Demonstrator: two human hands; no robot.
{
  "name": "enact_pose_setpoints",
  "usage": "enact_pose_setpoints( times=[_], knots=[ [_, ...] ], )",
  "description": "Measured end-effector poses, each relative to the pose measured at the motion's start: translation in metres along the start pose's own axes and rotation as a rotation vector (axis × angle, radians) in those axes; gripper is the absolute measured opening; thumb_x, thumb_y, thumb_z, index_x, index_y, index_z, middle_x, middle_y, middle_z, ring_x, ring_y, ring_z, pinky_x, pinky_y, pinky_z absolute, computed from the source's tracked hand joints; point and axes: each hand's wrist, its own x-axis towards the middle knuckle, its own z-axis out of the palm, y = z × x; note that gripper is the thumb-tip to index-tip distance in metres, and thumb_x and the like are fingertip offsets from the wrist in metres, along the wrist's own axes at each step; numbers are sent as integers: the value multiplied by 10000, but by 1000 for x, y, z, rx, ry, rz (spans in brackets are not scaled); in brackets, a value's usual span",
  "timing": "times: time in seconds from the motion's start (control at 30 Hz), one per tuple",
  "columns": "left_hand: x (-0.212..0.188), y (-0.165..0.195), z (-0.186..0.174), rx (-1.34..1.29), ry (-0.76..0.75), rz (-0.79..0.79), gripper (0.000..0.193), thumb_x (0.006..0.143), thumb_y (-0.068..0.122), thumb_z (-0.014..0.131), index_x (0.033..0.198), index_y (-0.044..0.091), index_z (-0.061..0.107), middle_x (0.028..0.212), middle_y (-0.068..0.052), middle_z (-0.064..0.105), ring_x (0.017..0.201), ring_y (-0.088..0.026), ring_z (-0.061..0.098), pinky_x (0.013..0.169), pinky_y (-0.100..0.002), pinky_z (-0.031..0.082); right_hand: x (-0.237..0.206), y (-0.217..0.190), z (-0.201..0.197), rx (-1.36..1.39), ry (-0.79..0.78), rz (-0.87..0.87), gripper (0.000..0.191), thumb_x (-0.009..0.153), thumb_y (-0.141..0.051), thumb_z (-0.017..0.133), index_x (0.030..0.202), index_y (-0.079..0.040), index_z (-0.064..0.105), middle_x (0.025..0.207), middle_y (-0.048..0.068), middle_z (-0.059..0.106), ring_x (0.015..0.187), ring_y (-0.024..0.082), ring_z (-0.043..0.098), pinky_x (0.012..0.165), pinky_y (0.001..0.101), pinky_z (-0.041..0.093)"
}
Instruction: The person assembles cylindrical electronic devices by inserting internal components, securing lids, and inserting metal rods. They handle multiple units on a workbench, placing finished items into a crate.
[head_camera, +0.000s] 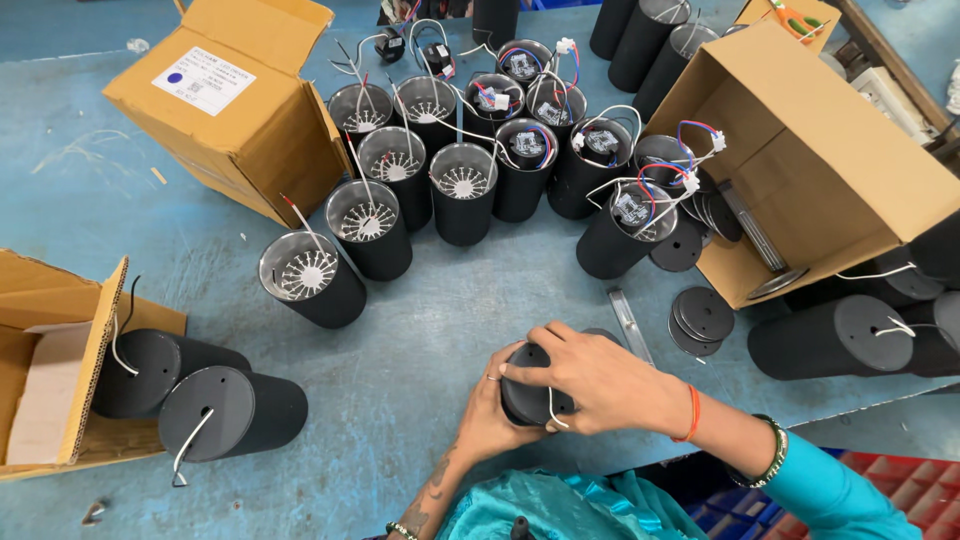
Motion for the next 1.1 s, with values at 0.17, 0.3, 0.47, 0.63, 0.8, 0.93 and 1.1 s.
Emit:
enact_pose_setpoints(
  times=[0.17, 0.3, 0.47, 0.63, 0.8, 0.93, 1.1],
  knots=[
    [0, -4, 0, 47, 0, 32, 1105, 554, 284, 988, 1487, 110, 422, 1460, -112, 557, 1350, -308, 587, 1112, -436, 511, -2, 4, 4, 1, 22, -22, 794, 599, -210, 853, 1357, -147, 624, 1148, 195, 556, 1079, 387, 558, 763, 449, 558],
    [-1, -8, 0, 61, -9, 57, 1146, 565, 309, 989, 1517, 108, 384, 1486, -128, 525, 1357, -321, 573, 1114, -444, 504, -2, 9, 3, 17, 24, 26, 671, 658, -238, 844, 1289, -135, 640, 1139, 161, 567, 1079, 357, 576, 759, 441, 558],
    [-1, -10, 0, 41, -17, 7, 1130, 568, 316, 971, 1516, 112, 391, 1484, -128, 534, 1364, -321, 581, 1114, -445, 512, -1, 2, 6, 21, 55, 50, 685, 639, -321, 865, 1244, -101, 630, 1097, 163, 558, 1038, 361, 571, 727, 441, 558],
    [1, -4, 0, 31, -29, -34, 1124, 562, 285, 951, 1520, 111, 388, 1495, -137, 518, 1374, -327, 563, 1114, -443, 503, 0, -10, 7, -20, 106, 77, 731, 584, -324, 869, 1233, -88, 628, 1084, 160, 557, 1037, 362, 561, 728, 443, 555],
    [-14, 17, -20, -54, -65, 87, 1038, 711, 151, 885, 1575, 66, 315, 1592, -182, 409, 1486, -385, 404, 1200, -496, 332, 2, -15, 5, 8, 120, 112, 753, 584, -319, 880, 1247, -80, 617, 1097, 170, 551, 1033, 359, 557, 725, 443, 550],
    [-25, 32, -30, -29, 148, 126, 539, 789, 117, 803, 1286, 39, 610, 1496, -159, 547, 1402, -343, 518, 1171, -469, 363, 1, -16, 6, 16, 169, 102, 843, 561, -290, 878, 1311, -71, 562, 1143, 177, 548, 1058, 365, 557, 748, 437, 557],
    [-18, 32, -23, 67, 296, 0, 141, 776, 148, 830, 792, 27, 759, 1284, -110, 710, 1212, -258, 646, 1064, -405, 451, -1, -14, 11, 25, 166, 104, 984, 574, -282, 888, 1419, -8, 467, 1236, 191, 533, 1121, 361, 549, 780, 430, 559]
  ],
)
